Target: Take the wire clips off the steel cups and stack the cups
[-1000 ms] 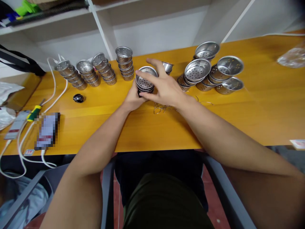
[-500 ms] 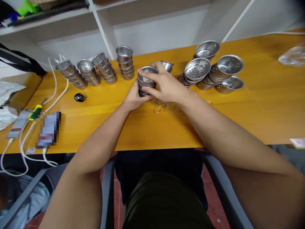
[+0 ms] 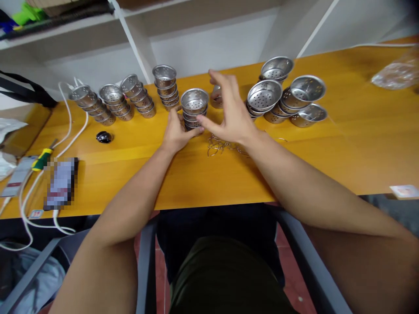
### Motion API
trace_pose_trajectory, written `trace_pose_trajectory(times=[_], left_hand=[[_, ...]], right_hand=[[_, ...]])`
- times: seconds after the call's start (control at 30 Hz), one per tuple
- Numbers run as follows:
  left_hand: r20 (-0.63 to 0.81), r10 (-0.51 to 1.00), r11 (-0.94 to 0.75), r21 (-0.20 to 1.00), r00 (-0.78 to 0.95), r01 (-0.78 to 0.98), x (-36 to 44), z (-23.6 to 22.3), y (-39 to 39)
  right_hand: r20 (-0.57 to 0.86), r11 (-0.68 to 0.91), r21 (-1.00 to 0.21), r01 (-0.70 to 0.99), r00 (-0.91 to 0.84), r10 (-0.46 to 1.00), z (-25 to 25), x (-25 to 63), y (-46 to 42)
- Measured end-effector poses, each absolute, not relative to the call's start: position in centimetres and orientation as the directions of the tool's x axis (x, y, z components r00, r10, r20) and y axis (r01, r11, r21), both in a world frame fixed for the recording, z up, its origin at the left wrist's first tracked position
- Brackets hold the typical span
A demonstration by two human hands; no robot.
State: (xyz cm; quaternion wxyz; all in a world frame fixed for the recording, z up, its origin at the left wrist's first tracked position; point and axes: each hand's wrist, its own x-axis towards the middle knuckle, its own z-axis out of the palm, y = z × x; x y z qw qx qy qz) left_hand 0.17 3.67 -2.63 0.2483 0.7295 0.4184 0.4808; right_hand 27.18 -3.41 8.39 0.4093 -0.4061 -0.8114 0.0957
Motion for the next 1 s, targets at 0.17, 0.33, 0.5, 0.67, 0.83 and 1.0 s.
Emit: trace_pose_trajectory(times=[0.17, 0.33, 0.5, 0.67, 0.83, 1.0], left_hand=[[0.370, 0.921, -0.389, 0.867, 0.121, 0.310, 0.0, -3.5, 4.1], [0.376, 0.905, -0.422, 0.852, 0.196, 0.310, 0.7, -2.2, 2.8], [0.381, 0.872, -0.485, 0.759, 0.308, 0.435, 0.8, -1.2, 2.1], [0.340, 0.863, -0.497, 0.698, 0.373, 0.515, 0.3, -0.6, 2.0], [0.336, 0.864, -0.498, 0.689, 0.376, 0.527, 0.0, -0.5, 2.1], [0.314, 0.882, -0.466, 0.688, 0.350, 0.556, -0.3, -0.6, 2.1]], right_hand=[[0.488, 0.679, -0.457, 0.575, -0.476, 0.732, 8.5, 27.0, -4.0], [0.341, 0.695, -0.425, 0.580, -0.608, 0.717, 6.1, 26.4, -2.3], [0.366, 0.665, -0.485, 0.568, -0.559, 0.744, 3.6, 26.6, 0.0], [0.292, 0.598, -0.493, 0.631, -0.527, 0.798, 2.8, 25.9, 1.2], [0.249, 0.592, -0.421, 0.688, -0.540, 0.804, 3.1, 24.6, 3.3], [0.284, 0.574, -0.421, 0.703, -0.499, 0.819, 3.1, 24.6, 4.6]])
